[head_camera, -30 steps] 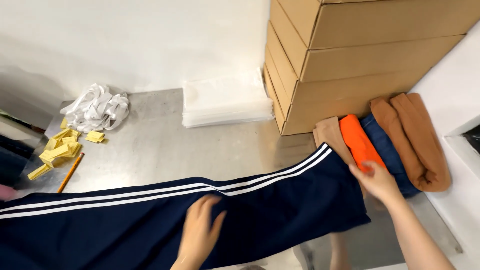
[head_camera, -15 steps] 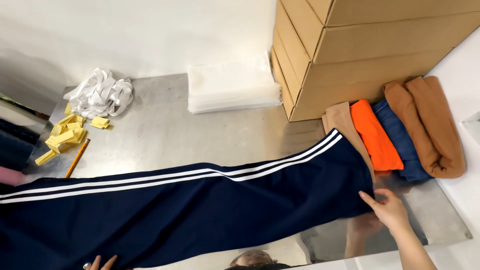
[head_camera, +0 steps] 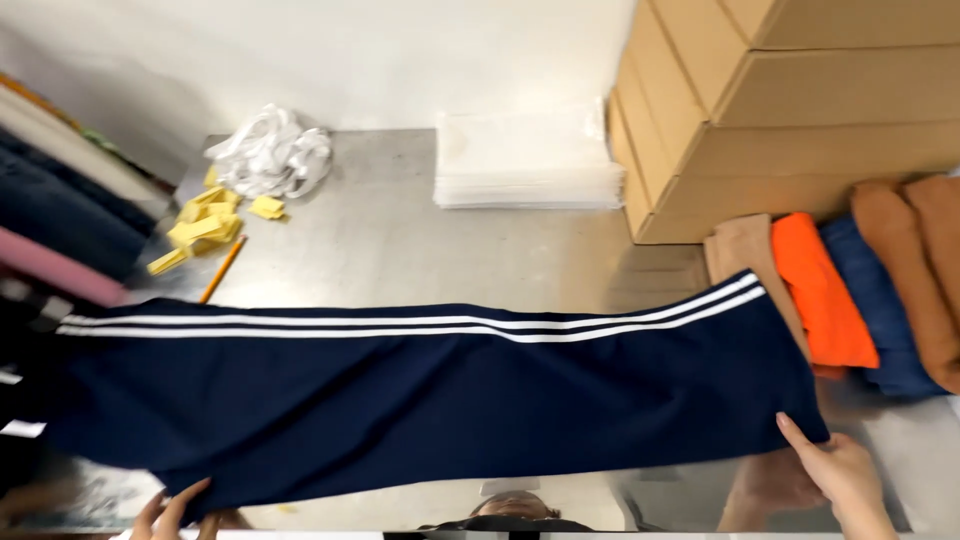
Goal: Removing various clothing items from hangers, folding them neatly on a metal table, and stacking the folded garments.
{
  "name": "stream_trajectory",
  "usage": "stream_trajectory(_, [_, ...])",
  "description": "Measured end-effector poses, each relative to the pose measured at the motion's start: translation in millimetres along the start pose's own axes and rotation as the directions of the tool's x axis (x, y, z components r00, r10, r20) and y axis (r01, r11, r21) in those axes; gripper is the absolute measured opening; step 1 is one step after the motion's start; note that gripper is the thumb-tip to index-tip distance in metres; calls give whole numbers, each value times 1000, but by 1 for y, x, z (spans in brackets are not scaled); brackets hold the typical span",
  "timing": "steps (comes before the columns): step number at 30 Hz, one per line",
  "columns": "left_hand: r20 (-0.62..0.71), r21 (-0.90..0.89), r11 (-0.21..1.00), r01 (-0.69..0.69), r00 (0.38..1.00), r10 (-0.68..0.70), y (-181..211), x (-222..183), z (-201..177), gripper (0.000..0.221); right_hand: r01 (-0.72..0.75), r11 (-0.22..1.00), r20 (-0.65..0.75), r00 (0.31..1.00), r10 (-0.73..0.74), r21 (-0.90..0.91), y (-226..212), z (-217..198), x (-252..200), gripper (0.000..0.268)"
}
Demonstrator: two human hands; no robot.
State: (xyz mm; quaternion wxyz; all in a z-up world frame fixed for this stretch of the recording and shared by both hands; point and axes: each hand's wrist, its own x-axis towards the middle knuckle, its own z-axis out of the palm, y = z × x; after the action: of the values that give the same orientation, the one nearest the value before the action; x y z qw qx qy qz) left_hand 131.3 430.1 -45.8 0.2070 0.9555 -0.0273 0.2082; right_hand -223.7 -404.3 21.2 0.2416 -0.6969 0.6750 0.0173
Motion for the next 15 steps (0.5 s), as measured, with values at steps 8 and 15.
stream_trajectory(8, [126,526,849,52,982,-138,22,63,-38,47,-71,705,288,937,-195,706,-86,-38,-1,37])
stream_trajectory(15, [-25,437,890,130,991,-133,61,141,-108,41,127,600,182,886,-427,790,-198,-104,146,29])
